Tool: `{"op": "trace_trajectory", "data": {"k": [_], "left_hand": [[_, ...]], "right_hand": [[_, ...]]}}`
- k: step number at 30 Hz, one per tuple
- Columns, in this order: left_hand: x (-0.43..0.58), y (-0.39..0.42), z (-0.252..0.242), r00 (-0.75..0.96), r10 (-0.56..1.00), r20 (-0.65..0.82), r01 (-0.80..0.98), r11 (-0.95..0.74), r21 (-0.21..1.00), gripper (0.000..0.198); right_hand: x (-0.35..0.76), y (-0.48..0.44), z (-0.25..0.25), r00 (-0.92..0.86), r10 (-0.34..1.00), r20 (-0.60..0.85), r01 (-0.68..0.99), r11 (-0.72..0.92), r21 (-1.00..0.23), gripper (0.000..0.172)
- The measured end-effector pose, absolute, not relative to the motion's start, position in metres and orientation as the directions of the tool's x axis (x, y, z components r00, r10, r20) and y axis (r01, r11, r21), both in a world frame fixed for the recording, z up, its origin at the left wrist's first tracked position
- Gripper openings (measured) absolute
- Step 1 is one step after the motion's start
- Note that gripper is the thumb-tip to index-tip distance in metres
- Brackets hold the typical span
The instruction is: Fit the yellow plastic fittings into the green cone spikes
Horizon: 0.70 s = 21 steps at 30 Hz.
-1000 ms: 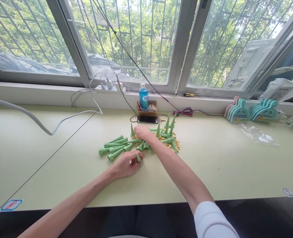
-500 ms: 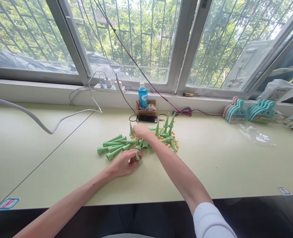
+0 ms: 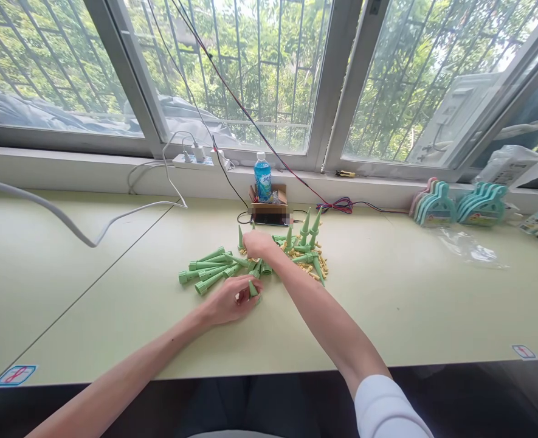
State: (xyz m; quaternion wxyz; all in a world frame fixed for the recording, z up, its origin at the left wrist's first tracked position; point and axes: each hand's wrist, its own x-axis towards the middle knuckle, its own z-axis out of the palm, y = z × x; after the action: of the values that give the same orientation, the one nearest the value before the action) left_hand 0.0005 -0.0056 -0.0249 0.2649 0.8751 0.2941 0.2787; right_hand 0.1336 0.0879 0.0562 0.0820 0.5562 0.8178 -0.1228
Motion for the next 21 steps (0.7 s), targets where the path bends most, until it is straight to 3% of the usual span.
{"op": "trace_trajectory", "data": {"k": [9,16,21], "left_hand": [[0.0003,-0.0063,-0.0242,0.673,0.667,0.32,0.365,-0.676,0.64,0.014],[-0.0005,-0.0055,-0.0267,0.671,0.666,0.326,0.367,-0.68,0.635,0.014],[-0.0003,-0.005,-0.0263,0.677,0.661,0.325,0.36,-0.682,0.637,0.014]], "right_hand": [[0.1361,0.088,0.0532,-0.35,0.908,-0.232,0.936,0.347,-0.055,0.028],[0.137,0.0846,0.0577,-0.363,0.877,-0.314,0.93,0.361,-0.068,0.018],[0.1376,0.0841,0.0532,-0.377,0.872,-0.312,0.923,0.381,-0.05,0.023]]}}
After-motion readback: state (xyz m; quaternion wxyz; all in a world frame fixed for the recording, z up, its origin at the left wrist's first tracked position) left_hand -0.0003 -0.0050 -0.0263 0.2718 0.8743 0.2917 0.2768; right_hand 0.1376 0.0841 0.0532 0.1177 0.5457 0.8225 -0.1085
